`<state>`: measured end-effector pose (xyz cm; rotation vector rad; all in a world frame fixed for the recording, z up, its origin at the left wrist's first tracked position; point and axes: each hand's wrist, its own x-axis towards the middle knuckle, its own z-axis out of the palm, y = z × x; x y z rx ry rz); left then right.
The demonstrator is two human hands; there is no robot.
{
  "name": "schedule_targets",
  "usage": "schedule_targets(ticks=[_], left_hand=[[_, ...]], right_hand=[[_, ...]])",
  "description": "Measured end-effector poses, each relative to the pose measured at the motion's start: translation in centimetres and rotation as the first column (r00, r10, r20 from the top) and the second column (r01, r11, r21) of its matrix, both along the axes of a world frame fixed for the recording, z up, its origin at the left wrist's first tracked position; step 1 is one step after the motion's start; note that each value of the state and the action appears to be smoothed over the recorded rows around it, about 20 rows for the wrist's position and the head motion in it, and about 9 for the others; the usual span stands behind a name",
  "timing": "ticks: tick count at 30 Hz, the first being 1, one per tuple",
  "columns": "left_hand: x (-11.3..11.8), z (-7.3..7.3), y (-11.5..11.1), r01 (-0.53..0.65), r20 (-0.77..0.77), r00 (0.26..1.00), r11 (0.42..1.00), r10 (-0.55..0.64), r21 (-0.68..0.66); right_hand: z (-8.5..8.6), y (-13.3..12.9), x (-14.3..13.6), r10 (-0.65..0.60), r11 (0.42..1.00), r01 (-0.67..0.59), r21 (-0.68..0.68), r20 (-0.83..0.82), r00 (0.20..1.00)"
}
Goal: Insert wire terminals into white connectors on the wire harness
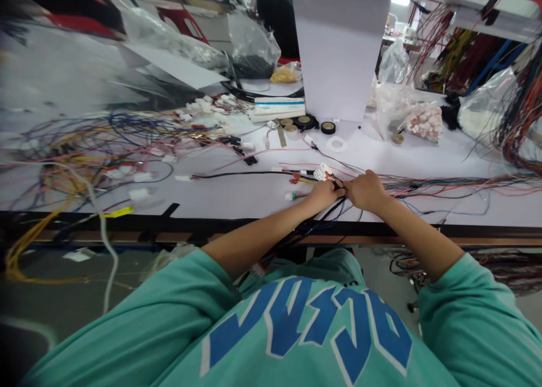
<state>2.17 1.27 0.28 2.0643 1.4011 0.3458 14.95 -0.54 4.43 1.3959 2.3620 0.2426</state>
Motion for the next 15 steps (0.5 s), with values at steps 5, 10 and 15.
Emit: schedule_targets(ticks=[5, 10, 15], left_hand=[[-0.2, -0.6, 0.6, -0.074, 0.191, 0.979, 0.997, 0.078, -0.028], [-0.3, -1.4, 0.9, -0.075, 0.421, 0.901, 0.993, 0.108, -0.094], [-0.3, -1.6, 0.8, -0.051, 0.453, 0.885, 0.99, 0.107, -0.134]], right_hand=[[-0.3, 0.2, 0.0, -0.149, 0.989, 0.149, -0.008, -0.022, 0.989], [-1.1, -0.8, -0.1, -0.069, 0.991, 0.079, 0.108, -0.097, 0.993], [-1.9, -1.5, 0.1, 0.189, 0.965, -0.164, 0.203, -0.113, 0.975]])
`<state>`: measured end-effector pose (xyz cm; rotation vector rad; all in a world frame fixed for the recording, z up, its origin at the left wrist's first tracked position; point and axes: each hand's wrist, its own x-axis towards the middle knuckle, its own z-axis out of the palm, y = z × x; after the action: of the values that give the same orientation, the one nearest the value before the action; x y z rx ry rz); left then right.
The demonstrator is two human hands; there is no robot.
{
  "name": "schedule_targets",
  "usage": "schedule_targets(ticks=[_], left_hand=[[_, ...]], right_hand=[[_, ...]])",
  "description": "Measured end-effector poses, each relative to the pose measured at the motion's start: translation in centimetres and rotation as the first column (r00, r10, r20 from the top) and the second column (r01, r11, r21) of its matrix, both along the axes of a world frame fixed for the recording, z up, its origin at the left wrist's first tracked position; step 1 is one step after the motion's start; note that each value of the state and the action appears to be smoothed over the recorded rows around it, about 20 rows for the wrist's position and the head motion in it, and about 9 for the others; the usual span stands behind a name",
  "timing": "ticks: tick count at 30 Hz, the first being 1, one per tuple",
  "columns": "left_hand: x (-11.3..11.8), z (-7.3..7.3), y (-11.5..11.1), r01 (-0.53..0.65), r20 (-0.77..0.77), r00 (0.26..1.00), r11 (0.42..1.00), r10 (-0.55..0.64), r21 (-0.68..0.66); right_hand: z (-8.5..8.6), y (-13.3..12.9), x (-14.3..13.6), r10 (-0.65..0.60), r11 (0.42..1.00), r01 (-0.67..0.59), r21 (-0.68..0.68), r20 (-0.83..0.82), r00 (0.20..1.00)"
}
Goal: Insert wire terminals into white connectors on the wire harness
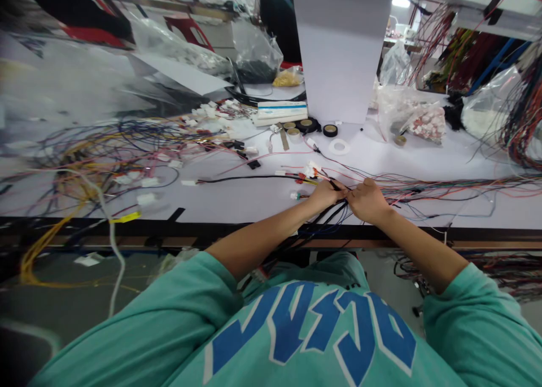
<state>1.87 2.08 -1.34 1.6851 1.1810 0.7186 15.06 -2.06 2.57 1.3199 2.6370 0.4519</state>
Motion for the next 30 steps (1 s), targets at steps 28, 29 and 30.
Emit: schedule_targets(ticks=[28, 29, 30], left_hand=[[0.5, 0.6, 0.2, -0.072, -0.261, 0.963, 0.997, 0.072, 0.008], [0.5, 0.5, 0.2, -0.077, -0.242, 0.967, 0.997, 0.076, 0.005], [0.5, 0.4, 0.2, -0.078, -0.217, 0.973, 0.997, 0.077, 0.004]], right_hand=[[-1.3, 8.5, 6.5, -0.485, 0.856, 0.517, 0.032, -0.301, 0.821], [-1.8, 8.5, 6.6, -0.495, 0.854, 0.52, 0.017, -0.285, 0.821], [-2.2, 8.5, 6.6, -0.495, 0.856, 0.517, 0.009, -0.274, 0.825]])
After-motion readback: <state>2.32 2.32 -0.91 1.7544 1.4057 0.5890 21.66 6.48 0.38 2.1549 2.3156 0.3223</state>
